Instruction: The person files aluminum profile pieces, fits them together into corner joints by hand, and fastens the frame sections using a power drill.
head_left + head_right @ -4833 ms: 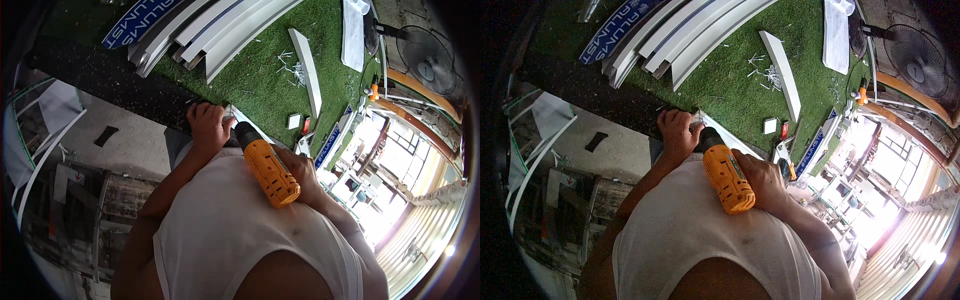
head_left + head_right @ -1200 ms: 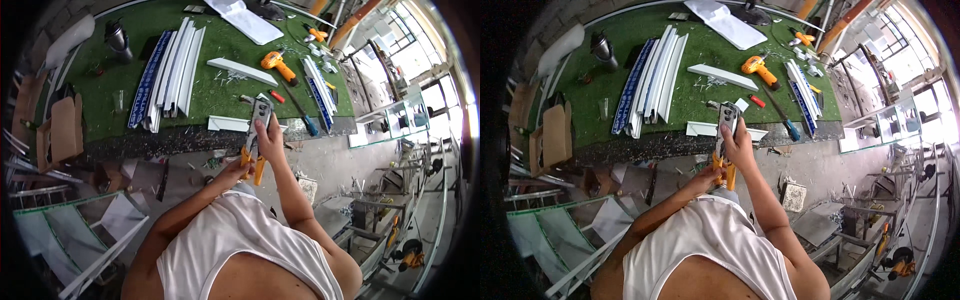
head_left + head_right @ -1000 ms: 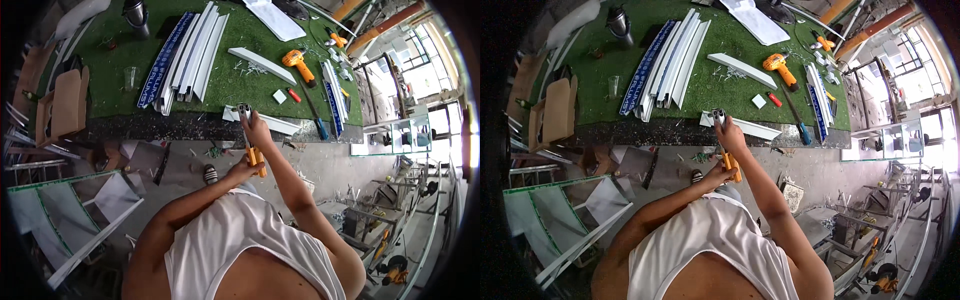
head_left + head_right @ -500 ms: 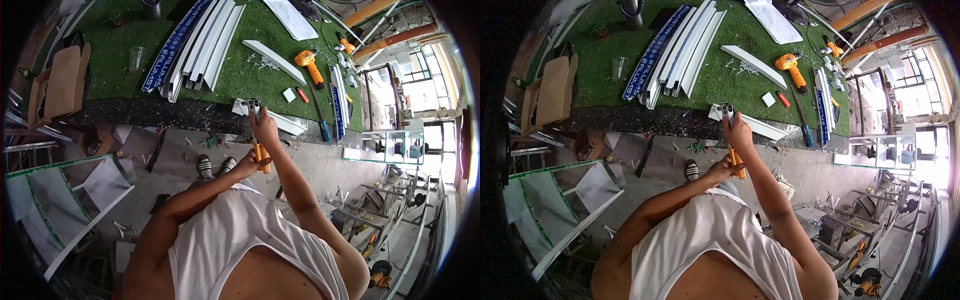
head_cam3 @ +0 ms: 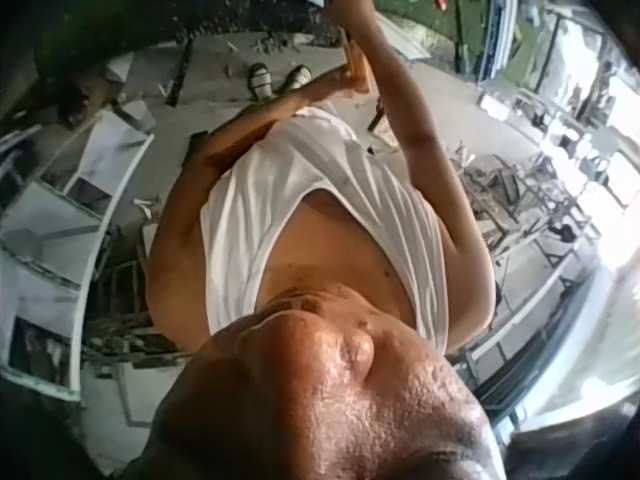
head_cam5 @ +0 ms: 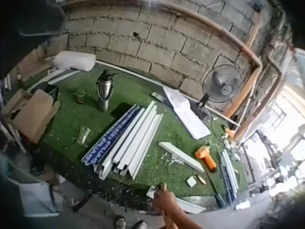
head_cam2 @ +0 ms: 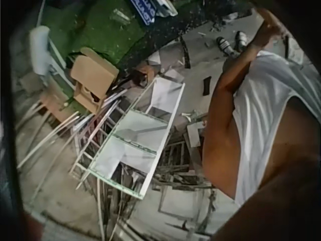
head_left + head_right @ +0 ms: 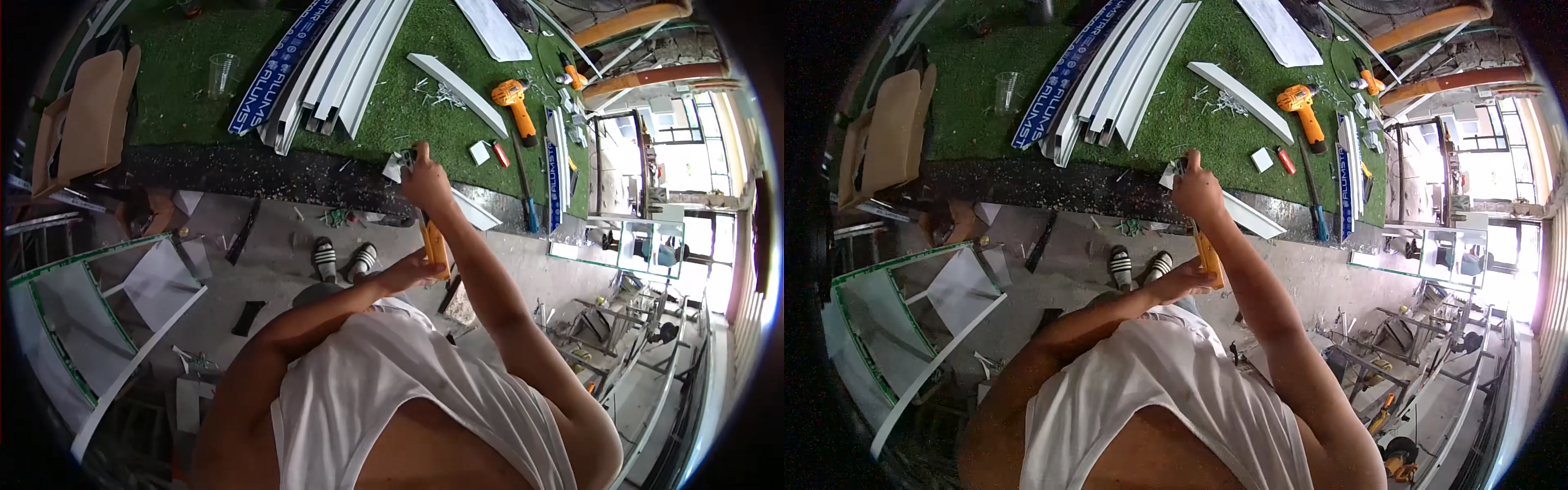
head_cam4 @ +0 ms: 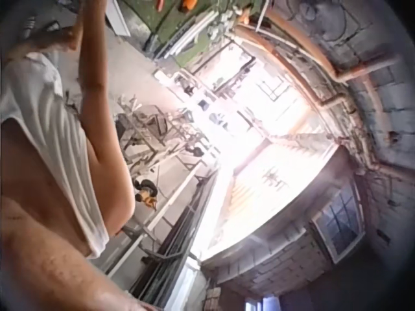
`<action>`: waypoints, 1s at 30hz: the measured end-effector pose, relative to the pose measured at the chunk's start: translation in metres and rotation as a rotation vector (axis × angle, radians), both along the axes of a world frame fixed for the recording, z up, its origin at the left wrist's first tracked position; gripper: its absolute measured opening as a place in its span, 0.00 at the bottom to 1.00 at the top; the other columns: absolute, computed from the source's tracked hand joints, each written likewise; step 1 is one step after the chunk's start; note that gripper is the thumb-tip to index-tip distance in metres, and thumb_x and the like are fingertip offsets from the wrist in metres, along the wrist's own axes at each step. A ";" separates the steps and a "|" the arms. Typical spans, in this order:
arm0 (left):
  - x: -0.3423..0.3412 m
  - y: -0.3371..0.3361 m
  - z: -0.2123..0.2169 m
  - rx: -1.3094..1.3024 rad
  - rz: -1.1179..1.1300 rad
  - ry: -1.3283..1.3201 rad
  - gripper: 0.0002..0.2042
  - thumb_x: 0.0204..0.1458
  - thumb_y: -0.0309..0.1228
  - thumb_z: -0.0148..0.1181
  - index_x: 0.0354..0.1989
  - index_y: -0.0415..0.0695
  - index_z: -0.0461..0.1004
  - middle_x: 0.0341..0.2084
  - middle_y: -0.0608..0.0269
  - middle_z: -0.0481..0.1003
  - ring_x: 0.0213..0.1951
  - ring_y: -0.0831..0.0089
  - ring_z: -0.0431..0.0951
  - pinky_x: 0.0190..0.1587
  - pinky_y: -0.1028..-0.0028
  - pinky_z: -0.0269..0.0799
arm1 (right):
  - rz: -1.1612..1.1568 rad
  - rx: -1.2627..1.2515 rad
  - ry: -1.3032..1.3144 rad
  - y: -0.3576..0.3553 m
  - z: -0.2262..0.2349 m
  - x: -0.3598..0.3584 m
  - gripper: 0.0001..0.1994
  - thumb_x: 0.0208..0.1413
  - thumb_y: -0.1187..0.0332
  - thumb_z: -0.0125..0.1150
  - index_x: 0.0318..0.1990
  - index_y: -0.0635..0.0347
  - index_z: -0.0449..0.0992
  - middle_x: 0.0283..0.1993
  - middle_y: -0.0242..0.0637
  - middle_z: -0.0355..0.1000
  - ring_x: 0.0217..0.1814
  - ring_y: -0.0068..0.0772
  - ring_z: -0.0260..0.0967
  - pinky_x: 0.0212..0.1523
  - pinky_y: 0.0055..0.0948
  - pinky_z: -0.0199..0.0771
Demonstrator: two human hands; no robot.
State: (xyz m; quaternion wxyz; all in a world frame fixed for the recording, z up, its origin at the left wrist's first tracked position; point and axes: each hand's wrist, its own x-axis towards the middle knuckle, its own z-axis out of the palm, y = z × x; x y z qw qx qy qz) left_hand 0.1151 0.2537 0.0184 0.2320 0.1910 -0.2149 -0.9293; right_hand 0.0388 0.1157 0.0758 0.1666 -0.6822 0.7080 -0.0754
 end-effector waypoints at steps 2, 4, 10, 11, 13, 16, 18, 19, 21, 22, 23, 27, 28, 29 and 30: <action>-0.001 0.000 -0.003 -0.030 -0.001 0.026 0.22 0.52 0.40 0.61 0.51 0.45 0.63 0.37 0.61 0.71 0.34 0.76 0.72 0.38 0.80 0.68 | -0.011 0.007 -0.015 -0.003 0.002 0.002 0.25 0.52 0.67 0.53 0.56 0.63 0.53 0.27 0.57 0.73 0.25 0.61 0.72 0.24 0.50 0.71; 0.002 -0.001 -0.009 -0.084 -0.013 0.000 0.20 0.52 0.41 0.61 0.48 0.46 0.64 0.35 0.62 0.71 0.31 0.77 0.72 0.35 0.82 0.67 | -0.014 0.016 -0.004 -0.003 0.002 0.005 0.28 0.51 0.67 0.54 0.57 0.63 0.51 0.27 0.57 0.73 0.25 0.61 0.72 0.24 0.49 0.72; 0.002 0.007 -0.016 -0.081 0.024 0.010 0.16 0.54 0.42 0.59 0.43 0.45 0.67 0.29 0.64 0.72 0.26 0.78 0.70 0.29 0.84 0.64 | 0.103 0.033 0.059 0.049 0.023 -0.010 0.36 0.51 0.67 0.54 0.64 0.68 0.42 0.26 0.59 0.72 0.24 0.56 0.73 0.21 0.46 0.71; 0.003 0.009 -0.016 -0.056 0.042 0.016 0.16 0.54 0.42 0.59 0.42 0.45 0.67 0.29 0.65 0.72 0.25 0.79 0.69 0.28 0.84 0.63 | 0.149 0.070 0.123 0.071 0.028 -0.015 0.36 0.52 0.67 0.52 0.64 0.70 0.42 0.24 0.60 0.71 0.24 0.55 0.73 0.19 0.45 0.71; 0.005 0.008 -0.021 -0.026 0.066 0.011 0.16 0.54 0.43 0.59 0.42 0.44 0.67 0.29 0.65 0.72 0.25 0.79 0.69 0.28 0.84 0.63 | 0.090 0.269 0.284 0.094 0.047 -0.021 0.30 0.53 0.66 0.51 0.62 0.65 0.50 0.26 0.59 0.72 0.23 0.51 0.72 0.16 0.41 0.68; 0.013 0.018 -0.031 0.076 0.085 -0.050 0.17 0.54 0.43 0.58 0.42 0.42 0.67 0.29 0.65 0.72 0.25 0.81 0.68 0.28 0.85 0.63 | 0.226 0.466 0.172 0.055 0.123 -0.023 0.22 0.53 0.64 0.51 0.56 0.60 0.62 0.23 0.53 0.72 0.21 0.49 0.71 0.14 0.38 0.65; 0.011 0.014 -0.022 0.066 0.058 -0.057 0.18 0.54 0.43 0.58 0.43 0.42 0.67 0.29 0.65 0.72 0.25 0.81 0.68 0.28 0.85 0.62 | 0.028 0.671 0.004 0.023 0.153 -0.021 0.16 0.53 0.63 0.52 0.49 0.58 0.69 0.22 0.50 0.72 0.20 0.47 0.70 0.16 0.39 0.64; 0.011 0.013 -0.018 0.062 0.043 -0.069 0.18 0.54 0.44 0.58 0.44 0.42 0.67 0.30 0.65 0.72 0.25 0.80 0.69 0.28 0.85 0.62 | 0.026 0.666 0.006 0.028 0.147 -0.023 0.16 0.53 0.63 0.52 0.49 0.58 0.69 0.22 0.50 0.72 0.20 0.47 0.70 0.16 0.39 0.64; 0.012 0.012 -0.009 0.056 0.021 -0.096 0.19 0.55 0.44 0.58 0.45 0.42 0.67 0.30 0.65 0.72 0.26 0.80 0.69 0.28 0.85 0.62 | 0.118 0.346 0.017 0.051 0.110 -0.029 0.14 0.54 0.63 0.52 0.45 0.60 0.72 0.21 0.49 0.71 0.19 0.45 0.68 0.20 0.39 0.65; 0.012 0.009 -0.001 0.051 0.027 -0.091 0.19 0.55 0.44 0.58 0.45 0.42 0.67 0.30 0.65 0.72 0.26 0.80 0.69 0.28 0.85 0.62 | 0.137 0.197 0.018 0.068 0.089 -0.030 0.14 0.55 0.63 0.52 0.45 0.60 0.71 0.22 0.47 0.71 0.19 0.43 0.66 0.21 0.38 0.65; 0.012 0.012 0.006 -0.072 0.084 -0.046 0.19 0.55 0.44 0.57 0.45 0.42 0.67 0.31 0.65 0.73 0.26 0.80 0.69 0.28 0.85 0.61 | 0.162 0.055 0.008 0.086 0.064 -0.029 0.14 0.56 0.64 0.52 0.46 0.61 0.71 0.23 0.46 0.71 0.19 0.42 0.65 0.22 0.37 0.66; 0.007 0.020 0.022 -0.453 0.236 0.107 0.19 0.55 0.45 0.56 0.46 0.43 0.68 0.31 0.65 0.73 0.26 0.79 0.70 0.29 0.83 0.61 | 0.015 -0.244 -0.278 0.104 0.019 -0.026 0.14 0.57 0.63 0.52 0.46 0.63 0.70 0.22 0.42 0.70 0.20 0.42 0.67 0.23 0.34 0.67; 0.009 0.021 0.015 -0.424 0.189 0.031 0.19 0.55 0.46 0.56 0.45 0.43 0.69 0.31 0.65 0.73 0.26 0.79 0.70 0.29 0.83 0.61 | -0.064 -0.084 -0.352 0.102 0.018 -0.024 0.15 0.57 0.63 0.52 0.47 0.63 0.70 0.22 0.42 0.71 0.20 0.42 0.67 0.24 0.34 0.68; 0.010 0.022 0.009 -0.395 0.140 -0.041 0.19 0.56 0.46 0.55 0.44 0.43 0.69 0.31 0.65 0.74 0.26 0.78 0.71 0.29 0.83 0.61 | -0.145 0.076 -0.421 0.100 0.019 -0.023 0.15 0.58 0.62 0.52 0.47 0.63 0.69 0.23 0.42 0.71 0.21 0.42 0.68 0.24 0.34 0.68; 0.010 0.023 0.003 -0.366 0.090 -0.112 0.18 0.56 0.46 0.54 0.44 0.43 0.70 0.31 0.65 0.74 0.26 0.78 0.71 0.30 0.82 0.61 | -0.227 0.236 -0.487 0.099 0.020 -0.023 0.15 0.58 0.62 0.52 0.48 0.63 0.68 0.23 0.41 0.71 0.21 0.42 0.69 0.24 0.34 0.69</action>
